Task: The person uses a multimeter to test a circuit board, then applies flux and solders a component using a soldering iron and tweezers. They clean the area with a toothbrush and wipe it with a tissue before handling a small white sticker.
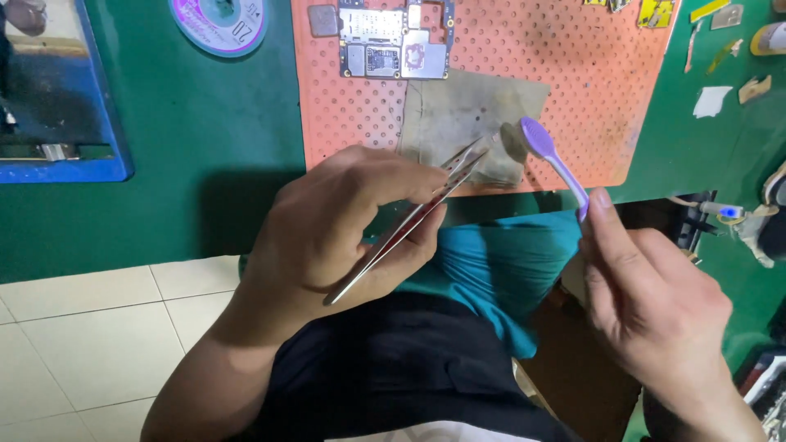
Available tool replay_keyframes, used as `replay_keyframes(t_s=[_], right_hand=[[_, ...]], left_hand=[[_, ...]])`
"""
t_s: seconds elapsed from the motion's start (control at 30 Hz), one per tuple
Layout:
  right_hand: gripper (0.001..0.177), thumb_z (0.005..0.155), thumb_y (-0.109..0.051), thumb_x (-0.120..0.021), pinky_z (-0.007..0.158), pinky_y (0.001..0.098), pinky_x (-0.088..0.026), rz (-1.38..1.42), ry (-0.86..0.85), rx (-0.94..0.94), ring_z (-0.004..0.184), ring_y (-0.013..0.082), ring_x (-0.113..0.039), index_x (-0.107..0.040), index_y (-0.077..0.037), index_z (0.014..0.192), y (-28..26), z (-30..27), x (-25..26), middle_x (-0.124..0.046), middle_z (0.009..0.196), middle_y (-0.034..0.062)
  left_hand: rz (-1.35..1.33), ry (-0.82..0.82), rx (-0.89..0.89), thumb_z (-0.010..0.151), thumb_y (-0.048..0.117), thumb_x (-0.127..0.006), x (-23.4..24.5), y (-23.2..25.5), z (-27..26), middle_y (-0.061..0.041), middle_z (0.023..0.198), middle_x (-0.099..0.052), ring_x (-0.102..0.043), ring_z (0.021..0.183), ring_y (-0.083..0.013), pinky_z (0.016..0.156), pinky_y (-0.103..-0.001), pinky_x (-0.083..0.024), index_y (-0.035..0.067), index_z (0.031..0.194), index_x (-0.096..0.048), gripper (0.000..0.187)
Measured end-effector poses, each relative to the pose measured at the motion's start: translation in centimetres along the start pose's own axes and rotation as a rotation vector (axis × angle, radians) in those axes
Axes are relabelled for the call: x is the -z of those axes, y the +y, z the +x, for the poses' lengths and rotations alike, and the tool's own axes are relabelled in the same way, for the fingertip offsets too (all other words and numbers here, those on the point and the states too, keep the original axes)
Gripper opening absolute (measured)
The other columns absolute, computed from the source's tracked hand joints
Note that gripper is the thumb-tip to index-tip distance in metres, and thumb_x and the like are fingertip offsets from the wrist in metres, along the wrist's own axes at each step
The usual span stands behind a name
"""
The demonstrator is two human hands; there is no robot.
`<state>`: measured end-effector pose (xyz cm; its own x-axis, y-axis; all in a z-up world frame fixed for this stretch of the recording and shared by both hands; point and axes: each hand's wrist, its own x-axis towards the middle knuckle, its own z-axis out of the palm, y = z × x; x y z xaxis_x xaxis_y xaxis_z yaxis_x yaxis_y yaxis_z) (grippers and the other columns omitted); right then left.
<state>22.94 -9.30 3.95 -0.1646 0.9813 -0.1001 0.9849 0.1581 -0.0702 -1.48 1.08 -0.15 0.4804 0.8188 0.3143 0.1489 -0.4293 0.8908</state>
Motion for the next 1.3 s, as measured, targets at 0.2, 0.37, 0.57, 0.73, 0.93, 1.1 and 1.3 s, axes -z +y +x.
replay_keyframes(t_s=[0.2,0.37,0.57,0.73,0.93,1.1,1.3], right_hand=[[0.036,0.093,-0.003,-0.058,0.052,0.0269,-0.038,0.043,-0.014,0.022,0.063,0.0155,-0.049,-0.051,-0.006,0.129,-0.2,1.5,-0.7,-0.053,0.079,0.0044],[0.037,0.094,-0.002,-0.057,0.053,0.0264,-0.036,-0.003,0.036,0.020,0.061,0.0171,-0.047,-0.051,-0.003,0.131,0.4,0.4,-0.6,-0.052,0.078,0.0058],[0.044,0.088,-0.004,-0.057,0.051,0.0291,-0.040,0.009,-0.054,0.011,0.064,0.0169,-0.051,-0.047,-0.008,0.131,0.1,0.3,-0.4,-0.054,0.082,0.0034],[0.047,0.086,-0.007,-0.056,0.048,0.0313,-0.040,0.032,-0.090,0.050,0.061,0.0181,-0.048,-0.042,-0.008,0.132,-0.2,0.7,-1.2,-0.049,0.076,0.0043],[0.047,0.090,-0.011,-0.059,0.040,0.0335,-0.035,-0.107,-0.081,0.063,0.053,0.0177,-0.041,-0.043,-0.013,0.134,-0.5,0.7,-1.0,-0.041,0.069,0.0014],[0.045,0.088,-0.013,-0.059,0.037,0.0336,-0.034,-0.164,-0.107,0.083,0.050,0.0181,-0.041,-0.046,-0.015,0.131,-0.7,1.2,-0.7,-0.039,0.064,0.0012],[0.045,0.085,-0.008,-0.058,0.043,0.0312,-0.037,0.063,-0.107,0.078,0.050,0.0170,-0.039,-0.045,-0.010,0.128,-0.1,0.2,-0.9,-0.038,0.065,0.0023]], left_hand=[[0.002,0.013,-0.052,0.078,-0.004,-0.071,-0.1,-0.4,0.1,-0.010,0.089,-0.060,-0.063,0.081,-0.0235,0.074,-0.032,-0.053,0.001,0.097,-0.050,0.030],[-0.018,-0.016,-0.034,0.078,-0.003,-0.072,0.1,-0.4,0.1,-0.011,0.090,-0.060,-0.062,0.083,-0.0236,0.074,-0.032,-0.052,0.002,0.101,-0.047,0.034],[-0.004,-0.011,-0.048,0.078,-0.004,-0.072,0.1,-0.2,0.2,-0.010,0.089,-0.059,-0.062,0.082,-0.0232,0.075,-0.031,-0.052,0.001,0.099,-0.047,0.033],[-0.012,0.016,-0.037,0.078,-0.005,-0.070,-0.1,-0.2,0.2,-0.007,0.086,-0.059,-0.062,0.079,-0.0213,0.075,-0.031,-0.053,0.002,0.099,-0.049,0.030],[0.045,-0.003,-0.029,0.079,-0.003,-0.070,-0.3,-0.2,0.1,-0.007,0.087,-0.058,-0.063,0.080,-0.0228,0.071,-0.032,-0.051,0.005,0.098,-0.048,0.030],[0.029,-0.004,-0.013,0.078,-0.002,-0.070,0.0,0.1,0.2,-0.011,0.091,-0.060,-0.064,0.081,-0.0237,0.071,-0.031,-0.052,0.005,0.098,-0.047,0.031],[0.075,0.018,-0.014,0.076,-0.001,-0.072,-0.2,0.0,0.0,-0.010,0.091,-0.061,-0.064,0.082,-0.0239,0.072,-0.032,-0.052,0.006,0.100,-0.048,0.035]])
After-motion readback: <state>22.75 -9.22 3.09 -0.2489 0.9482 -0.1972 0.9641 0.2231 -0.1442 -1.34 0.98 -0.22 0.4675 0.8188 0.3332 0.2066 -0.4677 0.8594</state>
